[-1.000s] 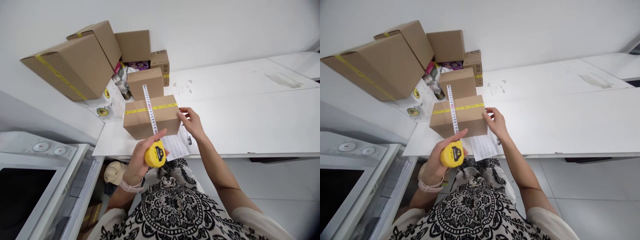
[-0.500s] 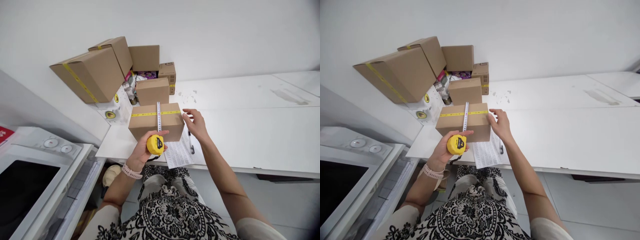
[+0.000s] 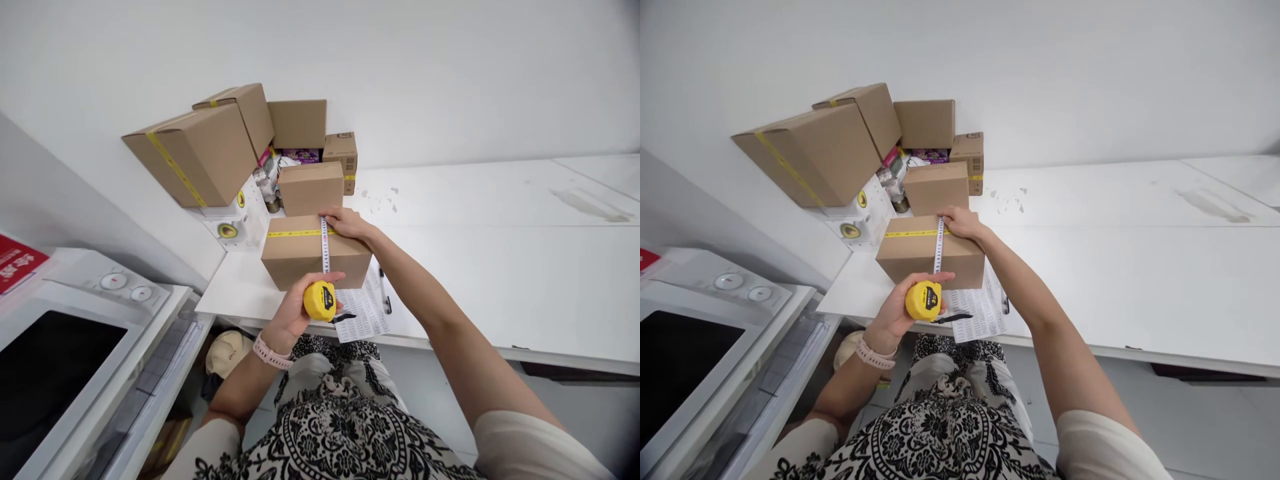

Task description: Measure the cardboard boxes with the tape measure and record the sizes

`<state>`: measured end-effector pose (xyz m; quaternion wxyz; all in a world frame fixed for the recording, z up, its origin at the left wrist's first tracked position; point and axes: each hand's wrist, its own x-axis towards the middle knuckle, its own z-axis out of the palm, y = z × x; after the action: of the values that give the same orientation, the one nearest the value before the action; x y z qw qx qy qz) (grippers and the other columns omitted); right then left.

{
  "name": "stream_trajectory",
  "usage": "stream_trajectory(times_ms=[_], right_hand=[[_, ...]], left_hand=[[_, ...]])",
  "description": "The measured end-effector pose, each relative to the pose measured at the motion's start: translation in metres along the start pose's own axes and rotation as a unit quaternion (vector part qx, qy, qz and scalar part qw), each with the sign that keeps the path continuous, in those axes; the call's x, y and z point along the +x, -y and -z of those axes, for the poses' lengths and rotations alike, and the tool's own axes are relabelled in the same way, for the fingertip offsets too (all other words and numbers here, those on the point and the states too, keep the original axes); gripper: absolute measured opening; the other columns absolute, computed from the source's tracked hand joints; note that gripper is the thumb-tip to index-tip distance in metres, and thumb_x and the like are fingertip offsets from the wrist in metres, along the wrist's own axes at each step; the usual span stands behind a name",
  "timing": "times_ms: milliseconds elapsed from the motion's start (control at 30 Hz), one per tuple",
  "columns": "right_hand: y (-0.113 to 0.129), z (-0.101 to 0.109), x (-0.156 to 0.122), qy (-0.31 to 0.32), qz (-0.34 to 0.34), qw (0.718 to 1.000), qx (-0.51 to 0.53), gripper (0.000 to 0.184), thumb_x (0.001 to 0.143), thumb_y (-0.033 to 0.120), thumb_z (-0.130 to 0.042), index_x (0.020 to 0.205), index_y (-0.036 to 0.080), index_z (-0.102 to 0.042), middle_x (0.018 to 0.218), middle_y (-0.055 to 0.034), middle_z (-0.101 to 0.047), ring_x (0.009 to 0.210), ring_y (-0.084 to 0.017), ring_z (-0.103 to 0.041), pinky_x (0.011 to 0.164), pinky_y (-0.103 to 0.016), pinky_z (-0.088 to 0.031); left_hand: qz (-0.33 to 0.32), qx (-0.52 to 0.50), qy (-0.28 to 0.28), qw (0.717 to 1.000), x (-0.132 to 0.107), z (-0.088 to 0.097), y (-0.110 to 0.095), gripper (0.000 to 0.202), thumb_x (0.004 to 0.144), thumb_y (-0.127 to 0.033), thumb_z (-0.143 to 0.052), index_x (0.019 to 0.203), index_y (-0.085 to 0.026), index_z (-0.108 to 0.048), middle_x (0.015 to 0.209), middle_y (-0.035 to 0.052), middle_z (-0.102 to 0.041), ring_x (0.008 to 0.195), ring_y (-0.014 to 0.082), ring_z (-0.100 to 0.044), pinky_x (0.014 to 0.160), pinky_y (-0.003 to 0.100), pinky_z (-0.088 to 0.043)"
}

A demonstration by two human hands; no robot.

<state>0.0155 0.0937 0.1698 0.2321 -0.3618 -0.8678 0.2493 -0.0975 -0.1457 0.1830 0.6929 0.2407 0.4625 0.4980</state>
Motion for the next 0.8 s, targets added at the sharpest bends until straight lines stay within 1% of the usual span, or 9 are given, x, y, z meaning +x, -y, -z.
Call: stream_trajectory(times_ms=[100,200,267,333,533,633,700,733,800], right_hand=[[-0.001,-0.002,-0.003,-0.004,-0.001,1.000,0.024,0.042,0.096,0.023,-0.048,0.130,0.024,-0.072,0.142,-0.0051,-0.066,0.131,-0.034,-0.060,0.115,-0.055,-0.042],[-0.002,-0.002,-0.004,-0.004,-0.003,0.999,0.035,0.043,0.097,0.021,-0.046,0.131,0.023,-0.072,0.141,-0.0053,-0.068,0.130,-0.031,-0.062,0.115,-0.051,-0.043],[-0.002,-0.002,-0.003,-0.005,-0.004,0.999,0.033,0.043,0.096,0.020,-0.046,0.131,0.023,-0.072,0.140,-0.0053,-0.068,0.129,-0.030,-0.062,0.115,-0.051,-0.043],[-0.001,-0.002,-0.003,-0.007,-0.007,0.999,0.033,0.043,0.096,0.020,-0.046,0.131,0.023,-0.072,0.142,-0.0050,-0.067,0.131,-0.030,-0.061,0.116,-0.051,-0.043],[-0.002,-0.001,-0.005,-0.010,-0.010,0.999,0.037,0.042,0.096,0.021,-0.049,0.129,0.026,-0.073,0.142,-0.0030,-0.067,0.133,-0.032,-0.060,0.116,-0.053,-0.042],[-0.004,-0.003,-0.004,-0.016,-0.003,0.998,0.054,0.039,0.094,0.021,-0.053,0.125,0.025,-0.075,0.139,-0.0049,-0.069,0.131,-0.032,-0.061,0.115,-0.054,-0.043],[-0.005,-0.005,-0.002,-0.034,-0.003,0.995,0.095,0.034,0.091,0.024,-0.058,0.119,0.022,-0.077,0.133,-0.0080,-0.072,0.124,-0.031,-0.065,0.112,-0.051,-0.046],[-0.005,-0.005,0.000,-0.051,-0.006,0.990,0.129,0.033,0.090,0.026,-0.060,0.117,0.020,-0.077,0.129,-0.0096,-0.073,0.118,-0.029,-0.067,0.109,-0.049,-0.049],[-0.005,-0.004,0.000,-0.106,-0.018,0.971,0.213,0.032,0.087,0.030,-0.063,0.112,0.016,-0.077,0.116,-0.0111,-0.076,0.103,-0.026,-0.071,0.100,-0.047,-0.054]], left_hand=[[-0.013,0.000,-0.007,1.000,-0.002,0.000,0.009,0.037,0.088,-0.035,-0.061,0.108,-0.010,-0.080,0.104,0.0144,-0.075,0.060,0.0148,-0.069,0.057,0.028,-0.056],[-0.025,-0.007,-0.012,1.000,-0.002,0.000,0.014,0.035,0.086,-0.034,-0.063,0.105,-0.012,-0.081,0.119,0.0153,-0.073,0.060,0.0140,-0.069,0.058,0.029,-0.056],[-0.023,-0.013,-0.016,1.000,-0.002,0.000,0.015,0.034,0.084,-0.034,-0.064,0.104,-0.012,-0.081,0.128,0.0156,-0.071,0.060,0.0141,-0.069,0.057,0.029,-0.056],[-0.022,-0.017,-0.019,0.999,-0.001,0.000,0.014,0.034,0.083,-0.034,-0.064,0.104,-0.012,-0.081,0.132,0.0157,-0.070,0.060,0.0143,-0.069,0.056,0.030,-0.056],[-0.018,-0.016,-0.022,0.999,-0.001,-0.001,0.013,0.034,0.082,-0.034,-0.065,0.102,-0.012,-0.081,0.130,0.0148,-0.071,0.059,0.0143,-0.069,0.056,0.030,-0.056],[-0.029,-0.008,-0.014,0.999,0.000,0.000,0.014,0.032,0.084,-0.035,-0.065,0.102,-0.014,-0.082,0.131,0.0147,-0.070,0.060,0.0132,-0.068,0.056,0.029,-0.055],[-0.037,0.009,-0.004,0.999,0.002,0.001,0.016,0.032,0.085,-0.037,-0.066,0.103,-0.015,-0.082,0.130,0.0146,-0.070,0.061,0.0130,-0.068,0.056,0.028,-0.054],[-0.038,0.022,0.002,0.999,0.003,0.002,0.018,0.032,0.085,-0.038,-0.067,0.102,-0.015,-0.082,0.127,0.0145,-0.072,0.062,0.0134,-0.068,0.056,0.028,-0.054],[-0.034,0.053,0.018,0.998,0.003,0.003,0.022,0.033,0.085,-0.041,-0.070,0.102,-0.015,-0.082,0.112,0.0134,-0.076,0.063,0.0149,-0.068,0.058,0.028,-0.054]])
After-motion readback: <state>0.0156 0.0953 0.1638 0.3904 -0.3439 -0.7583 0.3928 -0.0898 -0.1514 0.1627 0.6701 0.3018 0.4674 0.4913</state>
